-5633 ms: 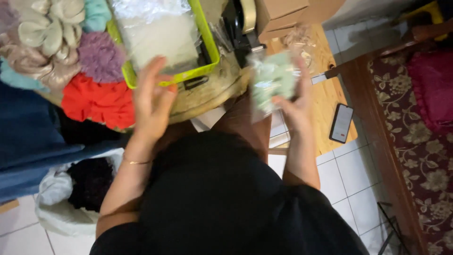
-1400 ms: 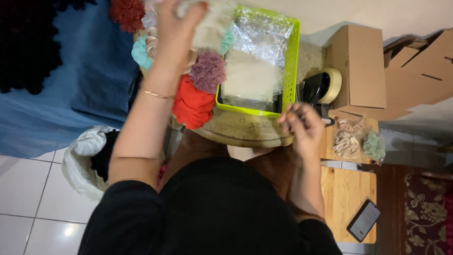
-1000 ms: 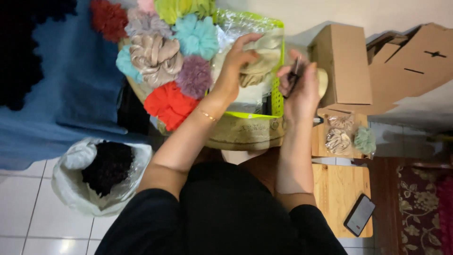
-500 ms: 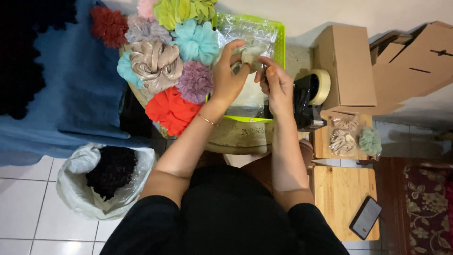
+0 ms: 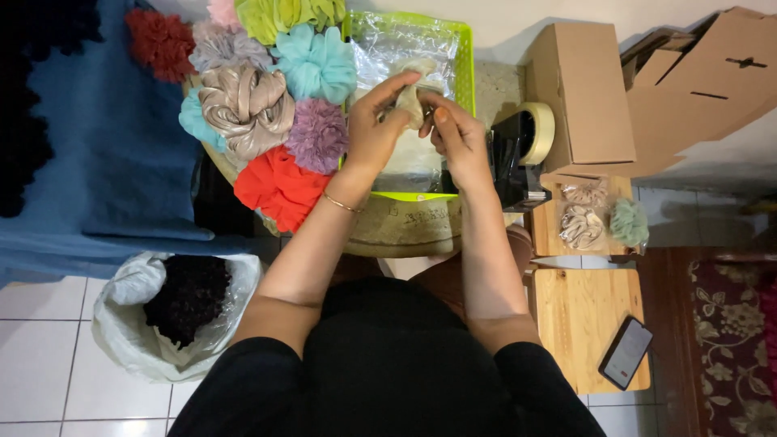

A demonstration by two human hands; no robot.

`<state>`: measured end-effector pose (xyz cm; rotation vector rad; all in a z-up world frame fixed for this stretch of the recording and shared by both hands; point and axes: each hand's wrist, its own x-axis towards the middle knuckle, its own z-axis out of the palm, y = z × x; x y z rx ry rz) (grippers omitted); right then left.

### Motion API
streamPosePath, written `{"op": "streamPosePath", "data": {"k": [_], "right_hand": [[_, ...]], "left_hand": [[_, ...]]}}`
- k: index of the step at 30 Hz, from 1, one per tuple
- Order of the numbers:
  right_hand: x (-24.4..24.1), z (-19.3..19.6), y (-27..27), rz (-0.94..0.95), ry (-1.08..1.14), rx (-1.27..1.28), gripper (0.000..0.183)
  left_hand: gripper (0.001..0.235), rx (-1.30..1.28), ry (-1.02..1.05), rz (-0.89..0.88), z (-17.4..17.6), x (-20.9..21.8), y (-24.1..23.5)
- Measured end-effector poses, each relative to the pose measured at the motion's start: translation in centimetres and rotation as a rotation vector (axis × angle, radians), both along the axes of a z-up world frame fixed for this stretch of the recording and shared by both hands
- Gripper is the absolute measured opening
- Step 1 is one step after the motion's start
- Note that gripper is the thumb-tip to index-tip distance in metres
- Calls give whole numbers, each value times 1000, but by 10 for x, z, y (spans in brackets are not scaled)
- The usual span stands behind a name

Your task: Inspecting fabric scrunchies and packaging them into individual plastic bags sealed with tape.

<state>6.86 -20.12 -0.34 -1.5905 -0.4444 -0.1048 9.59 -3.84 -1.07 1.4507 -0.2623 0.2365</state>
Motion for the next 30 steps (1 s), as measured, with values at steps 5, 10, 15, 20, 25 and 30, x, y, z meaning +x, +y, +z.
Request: {"op": "streamPosePath", "data": {"k": [5, 10, 15, 20, 25, 30], "right_hand": [[-3, 7, 3, 69, 60, -59, 45], [2, 1, 1, 16, -15, -27, 42], [2, 5, 2, -11, -88, -94, 42], [6, -2, 1, -24, -160, -72, 33], [5, -5, 0, -110, -185, -130, 23], [2, -9, -2, -217, -211, -110, 19]], "left_hand": [[21, -40, 26, 146, -4, 4, -3], [28, 104, -23, 164, -3, -1, -3], [35, 218, -67, 162, 4, -8, -3], [40, 440, -227, 227, 2, -9, -3], [40, 502, -181, 250, -3, -8, -8], [49, 493, -129, 205, 4, -13, -6]]}}
